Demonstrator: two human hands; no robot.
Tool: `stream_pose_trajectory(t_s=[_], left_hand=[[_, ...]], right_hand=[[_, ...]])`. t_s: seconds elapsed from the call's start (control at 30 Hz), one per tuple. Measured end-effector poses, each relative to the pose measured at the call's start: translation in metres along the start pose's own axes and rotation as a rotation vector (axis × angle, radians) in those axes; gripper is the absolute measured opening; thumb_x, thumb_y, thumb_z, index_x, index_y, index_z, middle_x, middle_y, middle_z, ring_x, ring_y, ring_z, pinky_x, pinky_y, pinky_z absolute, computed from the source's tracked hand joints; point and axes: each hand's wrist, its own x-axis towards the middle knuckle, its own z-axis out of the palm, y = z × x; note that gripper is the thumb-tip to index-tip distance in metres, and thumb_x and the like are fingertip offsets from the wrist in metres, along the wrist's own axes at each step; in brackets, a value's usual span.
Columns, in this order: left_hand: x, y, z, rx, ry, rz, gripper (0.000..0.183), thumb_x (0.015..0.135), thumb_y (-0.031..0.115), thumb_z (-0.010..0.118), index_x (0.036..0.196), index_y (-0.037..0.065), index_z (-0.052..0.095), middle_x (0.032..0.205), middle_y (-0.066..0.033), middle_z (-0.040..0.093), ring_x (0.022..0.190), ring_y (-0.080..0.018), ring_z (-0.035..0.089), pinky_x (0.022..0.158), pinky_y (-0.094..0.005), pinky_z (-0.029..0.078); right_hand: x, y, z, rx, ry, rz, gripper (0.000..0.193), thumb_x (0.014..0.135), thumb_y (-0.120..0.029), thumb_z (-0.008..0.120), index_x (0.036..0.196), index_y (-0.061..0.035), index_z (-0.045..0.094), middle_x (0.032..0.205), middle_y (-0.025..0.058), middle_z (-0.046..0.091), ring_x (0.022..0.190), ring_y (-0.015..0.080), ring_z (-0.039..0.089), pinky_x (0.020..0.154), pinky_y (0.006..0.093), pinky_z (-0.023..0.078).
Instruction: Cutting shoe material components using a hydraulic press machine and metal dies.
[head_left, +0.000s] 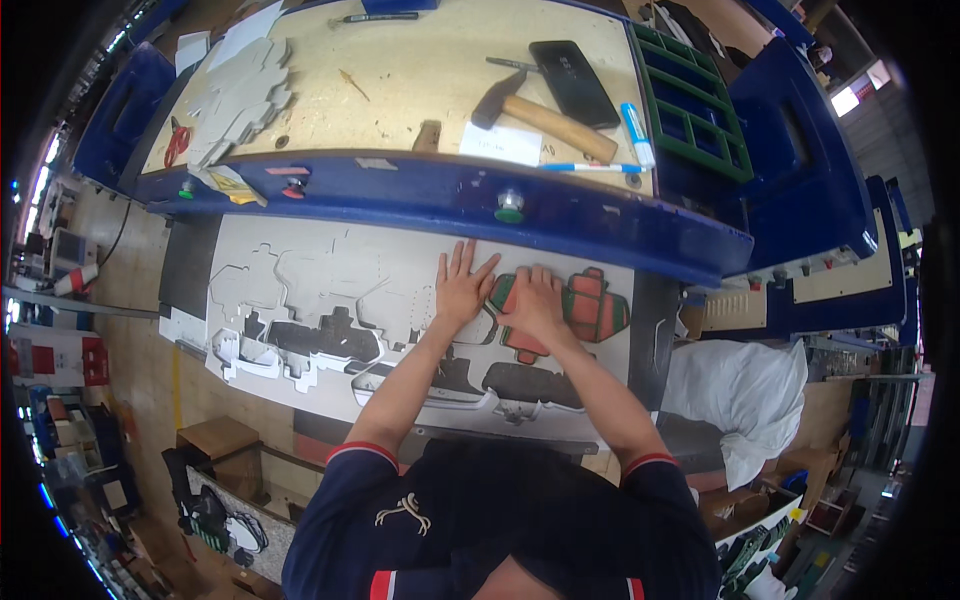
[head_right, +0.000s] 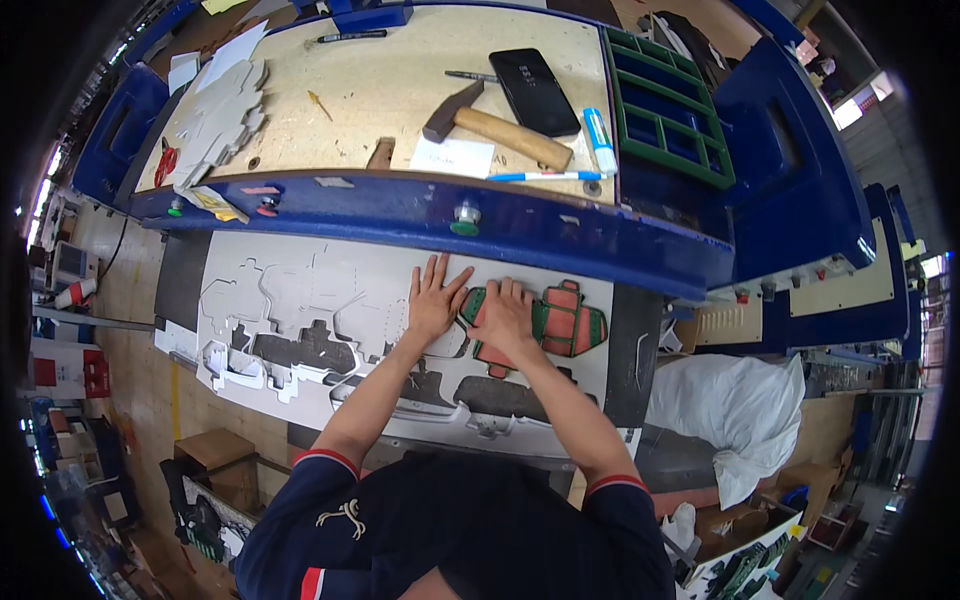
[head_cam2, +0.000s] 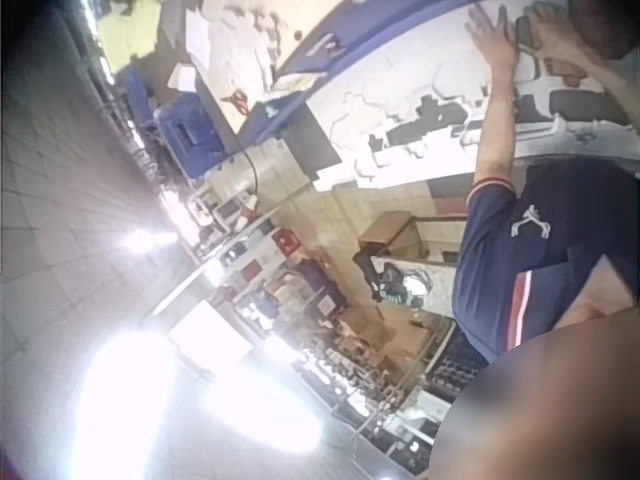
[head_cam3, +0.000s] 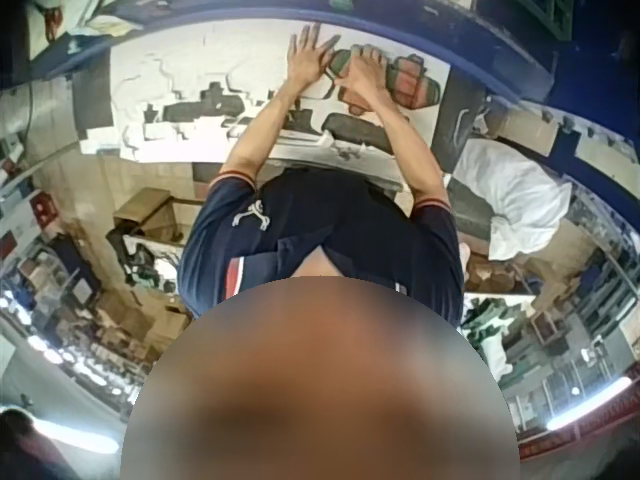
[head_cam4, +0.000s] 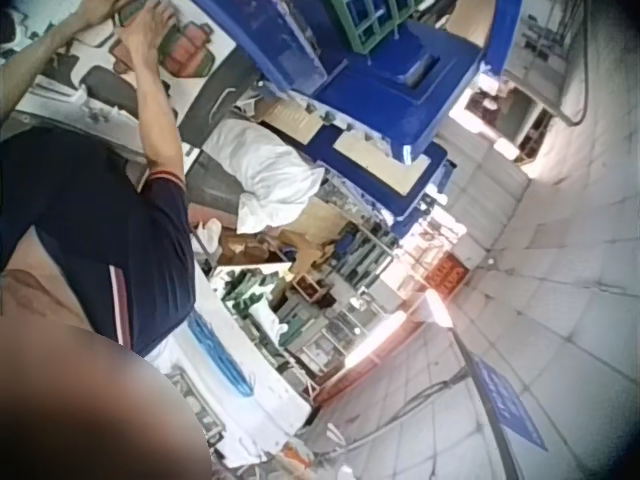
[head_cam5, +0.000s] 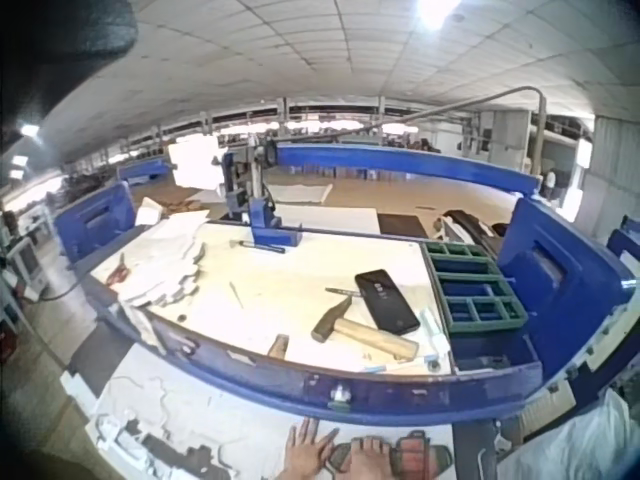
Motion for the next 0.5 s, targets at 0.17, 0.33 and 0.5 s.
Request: stream_pose_trajectory(t_s=[0.17,0.33,0.5], left_hand=[[-0.005,0.005,0.002,0.011,-0.045,-0.047,0.045,0.098,0.041,0.046,0.142,0.038,0.045,0.156,-0.0104,0.030,0.146,-0.0311,0.022,0.117,-0.0570,0.013],[-0.012,-0.007,0.002,-0.033,-0.058,-0.100,0.043,0.096,0.037,0.049,0.139,0.036,0.050,0.155,-0.0131,0.030,0.146,-0.0323,0.023,0.115,-0.0594,0.014],[-0.026,0.035,-0.059,-0.300,-0.199,-0.260,0.033,0.097,0.032,0.050,0.117,0.010,0.066,0.114,-0.0184,0.065,0.113,-0.0374,0.056,0.100,-0.0487,0.043]], right_hand=[[-0.038,-0.004,-0.044,0.138,0.154,-0.084,0.081,0.053,-0.037,0.087,0.116,-0.0013,0.050,0.109,0.0157,0.050,0.108,0.0319,0.048,0.093,0.0465,0.037],[-0.131,0.017,-0.102,0.327,0.420,-0.060,0.077,0.058,-0.028,0.085,0.120,0.0002,0.049,0.110,0.0161,0.050,0.105,0.0336,0.051,0.092,0.0421,0.042],[-0.224,0.126,-0.079,0.801,0.896,0.300,0.072,0.069,-0.019,0.082,0.128,0.0011,0.046,0.119,0.0107,0.053,0.106,0.0234,0.056,0.098,0.0344,0.044]])
